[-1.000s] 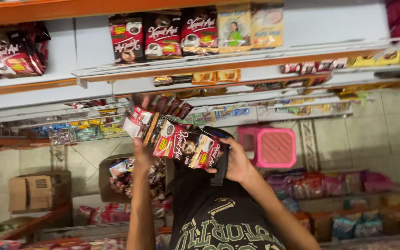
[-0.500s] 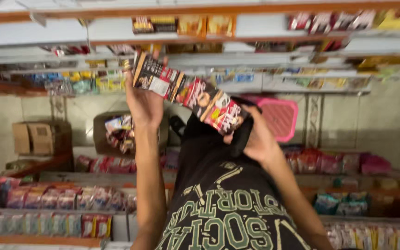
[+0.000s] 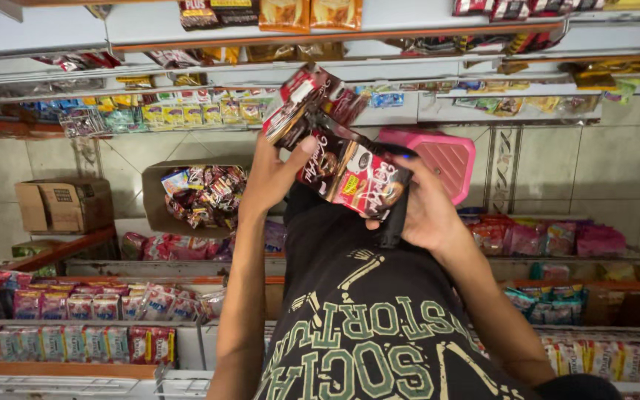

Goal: The person scans several coffee packets from a box and individual packets on shelves using a handheld barcode scanner.

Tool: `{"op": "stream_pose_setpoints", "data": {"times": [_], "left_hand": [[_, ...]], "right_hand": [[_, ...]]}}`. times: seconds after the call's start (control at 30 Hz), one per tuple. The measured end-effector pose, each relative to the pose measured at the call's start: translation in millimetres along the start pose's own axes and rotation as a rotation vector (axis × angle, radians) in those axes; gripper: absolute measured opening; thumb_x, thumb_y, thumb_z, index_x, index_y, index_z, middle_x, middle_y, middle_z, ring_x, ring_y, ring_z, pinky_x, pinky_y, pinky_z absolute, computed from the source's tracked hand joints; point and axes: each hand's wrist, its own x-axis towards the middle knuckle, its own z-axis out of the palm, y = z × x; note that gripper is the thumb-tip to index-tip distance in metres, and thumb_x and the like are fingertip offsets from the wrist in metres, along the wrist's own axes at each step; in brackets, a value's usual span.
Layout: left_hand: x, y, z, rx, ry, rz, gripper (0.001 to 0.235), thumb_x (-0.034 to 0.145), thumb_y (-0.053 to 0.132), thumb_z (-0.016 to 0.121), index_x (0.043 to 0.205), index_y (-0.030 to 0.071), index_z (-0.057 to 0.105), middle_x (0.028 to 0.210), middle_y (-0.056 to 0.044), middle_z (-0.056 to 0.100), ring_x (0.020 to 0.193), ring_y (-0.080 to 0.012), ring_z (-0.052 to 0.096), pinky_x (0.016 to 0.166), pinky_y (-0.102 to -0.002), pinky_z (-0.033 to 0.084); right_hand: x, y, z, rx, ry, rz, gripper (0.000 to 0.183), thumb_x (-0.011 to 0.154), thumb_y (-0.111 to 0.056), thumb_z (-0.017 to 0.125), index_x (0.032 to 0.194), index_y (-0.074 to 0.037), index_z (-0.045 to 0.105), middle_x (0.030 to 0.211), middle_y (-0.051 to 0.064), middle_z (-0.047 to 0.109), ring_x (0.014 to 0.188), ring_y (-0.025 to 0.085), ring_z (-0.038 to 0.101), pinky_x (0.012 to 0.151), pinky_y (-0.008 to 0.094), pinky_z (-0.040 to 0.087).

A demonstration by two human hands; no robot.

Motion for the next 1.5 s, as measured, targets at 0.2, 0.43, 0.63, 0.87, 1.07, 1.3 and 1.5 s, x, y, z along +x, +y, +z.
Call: {"op": "stream_pose_setpoints", "data": {"times": [0.2,0.43,0.63,0.87,1.07,1.3,1.5], "left_hand": [[-1.8,10.9,0.4,-0.041,0.07,0.1,0.062,0.099,0.024,0.078,0.148,-0.004,0.054,0.148,-0.01,0.056,0.138,-0.0216,0.053,0.121,-0.037,0.04],[-13.5,40.8,-10.6,-0.577,0.288,0.07,0.075,0.09,0.004,0.083,0.152,0.004,0.04,0.15,-0.007,0.052,0.131,-0.0181,0.058,0.116,-0.035,0.045],[-23.4,11.6,-3.3,-0.14,0.336,-0.212,0.038,0.091,0.005,0.088,0.118,-0.012,0.067,0.098,-0.011,0.068,0.088,-0.0196,0.06,0.081,-0.035,0.051],[-22.7,11.3,33.2,-0.017,0.304,-0.251,0.05,0.088,0.012,0.088,0.128,-0.007,0.065,0.115,-0.01,0.07,0.096,-0.0183,0.063,0.088,-0.033,0.053],[-59.4,-61.7,19.9,-0.892,0.12,-0.125,0.09,0.086,0.022,0.086,0.157,0.002,0.035,0.154,-0.014,0.05,0.143,-0.0287,0.053,0.124,-0.047,0.042],[-107.0,-157.9,12.5,-1.091,-0.14,-0.312,0.109,0.081,0.039,0.09,0.165,0.007,0.028,0.163,-0.017,0.041,0.145,-0.0353,0.047,0.12,-0.053,0.044],[-68.5,-96.8,16.3,-0.705,-0.202,-0.192,0.113,0.078,0.032,0.093,0.165,0.01,0.024,0.159,-0.008,0.042,0.145,-0.0229,0.045,0.119,-0.042,0.04]], "right_hand": [[-5.9,-4.9,-15.2,-0.09,0.2,-0.083,0.046,0.093,-0.05,0.061,0.123,-0.015,0.063,0.105,0.01,0.074,0.088,0.028,0.07,0.068,0.051,0.057],[-5.4,-7.9,-45.2,-0.073,0.194,-0.149,0.042,0.09,-0.04,0.061,0.122,-0.014,0.064,0.107,0.006,0.074,0.09,0.023,0.071,0.063,0.042,0.055],[-0.2,-9.1,-49.4,0.101,-0.006,-0.163,0.041,0.096,-0.043,0.064,0.119,-0.01,0.068,0.104,0.008,0.076,0.083,0.023,0.069,0.057,0.037,0.053],[-1.9,-15.2,-50.3,-0.001,0.26,-0.253,0.035,0.093,-0.041,0.062,0.116,-0.015,0.067,0.103,0.004,0.074,0.092,0.023,0.069,0.069,0.044,0.057],[0.6,-6.5,-74.4,0.044,-0.028,-0.302,0.039,0.093,-0.034,0.065,0.122,-0.008,0.066,0.113,0.01,0.073,0.097,0.026,0.07,0.078,0.043,0.057],[5.0,2.0,-42.8,0.107,-0.009,-0.278,0.042,0.097,-0.042,0.065,0.124,-0.01,0.066,0.11,0.007,0.074,0.092,0.025,0.071,0.076,0.041,0.057],[11.9,10.8,-38.6,0.089,0.046,-0.355,0.049,0.103,-0.05,0.06,0.13,-0.01,0.066,0.109,0.005,0.075,0.09,0.019,0.07,0.072,0.037,0.055]]}}
